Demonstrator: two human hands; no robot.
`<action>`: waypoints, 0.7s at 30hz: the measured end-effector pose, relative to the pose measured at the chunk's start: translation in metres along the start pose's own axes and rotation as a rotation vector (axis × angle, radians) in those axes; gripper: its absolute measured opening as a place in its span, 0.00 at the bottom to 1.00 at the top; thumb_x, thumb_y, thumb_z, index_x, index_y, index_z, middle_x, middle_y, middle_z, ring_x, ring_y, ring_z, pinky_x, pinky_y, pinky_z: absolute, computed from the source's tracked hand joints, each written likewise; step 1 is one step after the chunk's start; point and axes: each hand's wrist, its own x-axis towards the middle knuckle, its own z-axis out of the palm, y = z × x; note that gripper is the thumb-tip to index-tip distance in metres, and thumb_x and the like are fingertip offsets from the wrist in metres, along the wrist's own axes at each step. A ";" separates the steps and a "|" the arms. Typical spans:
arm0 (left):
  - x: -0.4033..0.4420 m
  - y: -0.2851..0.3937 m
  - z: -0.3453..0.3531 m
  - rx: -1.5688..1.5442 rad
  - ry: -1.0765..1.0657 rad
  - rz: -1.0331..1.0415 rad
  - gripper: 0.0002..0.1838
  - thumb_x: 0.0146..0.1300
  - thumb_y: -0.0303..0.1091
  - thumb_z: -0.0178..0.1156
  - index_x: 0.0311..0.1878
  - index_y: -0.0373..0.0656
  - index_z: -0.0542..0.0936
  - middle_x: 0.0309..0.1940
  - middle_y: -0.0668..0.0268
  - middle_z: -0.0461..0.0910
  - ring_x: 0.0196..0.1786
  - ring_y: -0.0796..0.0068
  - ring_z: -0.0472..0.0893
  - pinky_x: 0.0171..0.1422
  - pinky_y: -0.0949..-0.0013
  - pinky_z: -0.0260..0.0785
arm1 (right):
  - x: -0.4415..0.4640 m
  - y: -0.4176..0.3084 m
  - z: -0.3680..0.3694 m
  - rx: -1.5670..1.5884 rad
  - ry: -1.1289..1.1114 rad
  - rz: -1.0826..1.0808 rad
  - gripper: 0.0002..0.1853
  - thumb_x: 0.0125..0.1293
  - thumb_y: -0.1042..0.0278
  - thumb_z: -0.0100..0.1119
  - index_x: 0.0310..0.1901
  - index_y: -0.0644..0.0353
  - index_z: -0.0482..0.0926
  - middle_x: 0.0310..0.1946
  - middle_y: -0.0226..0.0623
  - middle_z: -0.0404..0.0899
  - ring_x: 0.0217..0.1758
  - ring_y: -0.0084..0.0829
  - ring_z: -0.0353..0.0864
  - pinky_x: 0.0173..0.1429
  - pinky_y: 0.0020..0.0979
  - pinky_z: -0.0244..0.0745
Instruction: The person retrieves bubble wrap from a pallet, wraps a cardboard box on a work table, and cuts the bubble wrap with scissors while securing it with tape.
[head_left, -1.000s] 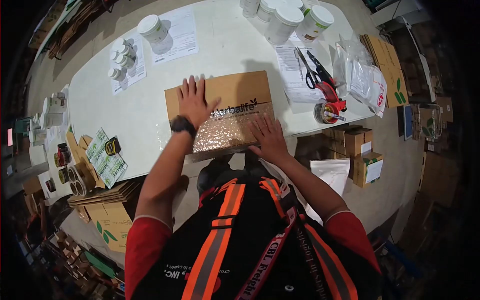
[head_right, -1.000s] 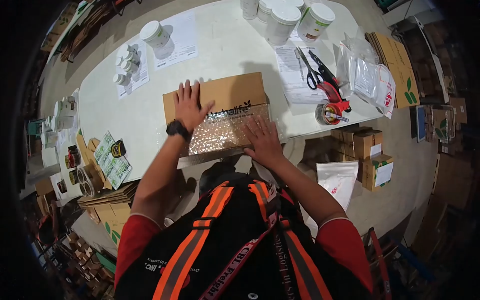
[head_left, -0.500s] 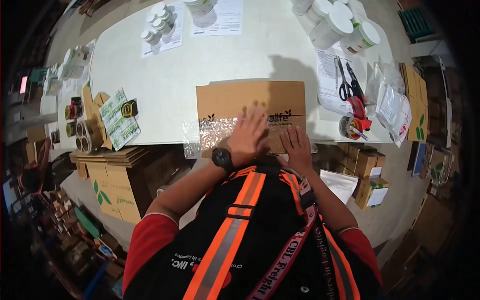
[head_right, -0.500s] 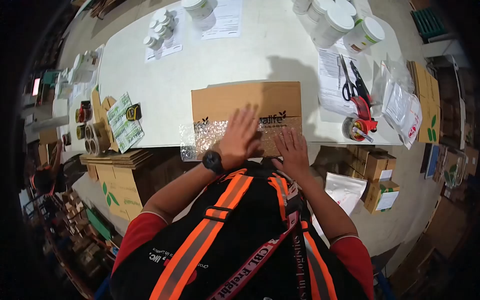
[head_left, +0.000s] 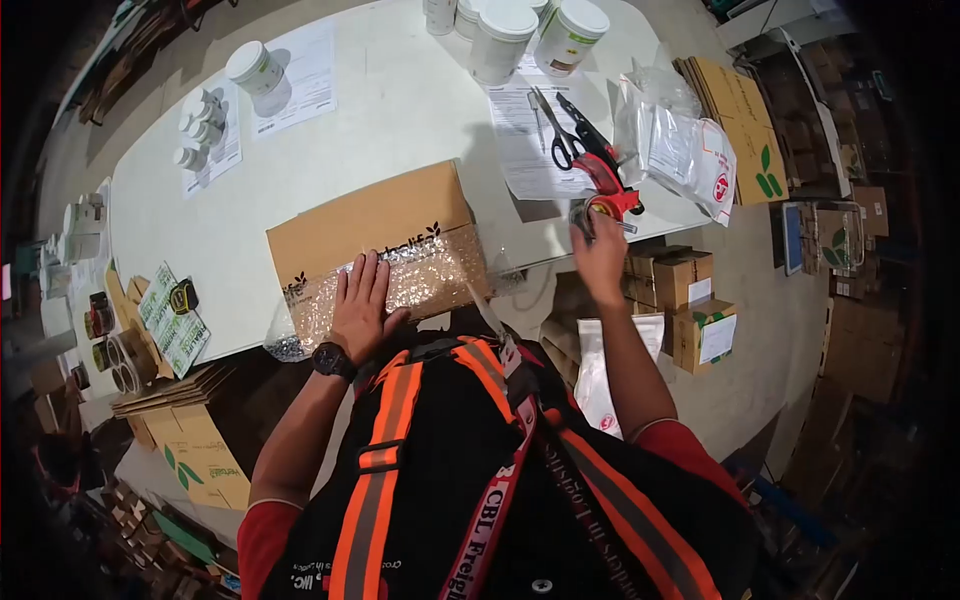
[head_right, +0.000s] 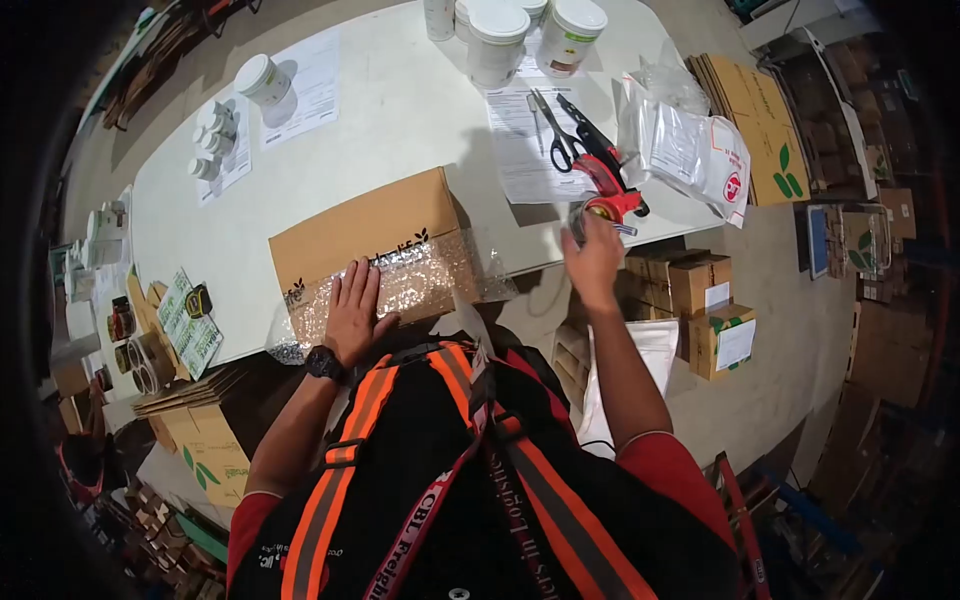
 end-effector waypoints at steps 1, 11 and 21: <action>-0.001 0.001 -0.001 0.004 -0.011 -0.005 0.40 0.59 0.53 0.54 0.68 0.39 0.56 0.70 0.52 0.51 0.73 0.54 0.49 0.73 0.48 0.40 | 0.003 0.006 -0.005 0.015 -0.017 0.066 0.21 0.53 0.59 0.62 0.47 0.61 0.76 0.43 0.44 0.76 0.49 0.46 0.73 0.53 0.44 0.65; 0.008 0.002 -0.022 0.004 0.019 0.026 0.36 0.54 0.49 0.61 0.62 0.40 0.65 0.65 0.54 0.60 0.67 0.56 0.59 0.68 0.53 0.52 | 0.027 0.082 -0.024 -0.172 -0.356 0.329 0.15 0.59 0.56 0.56 0.41 0.56 0.80 0.35 0.49 0.79 0.41 0.50 0.78 0.45 0.44 0.73; 0.020 -0.004 -0.047 -0.099 -0.082 0.020 0.32 0.50 0.43 0.64 0.59 0.43 0.69 0.62 0.56 0.63 0.65 0.55 0.61 0.66 0.55 0.55 | 0.084 0.015 0.001 0.778 -0.039 0.528 0.10 0.61 0.65 0.57 0.34 0.65 0.80 0.24 0.28 0.77 0.25 0.16 0.72 0.31 0.22 0.69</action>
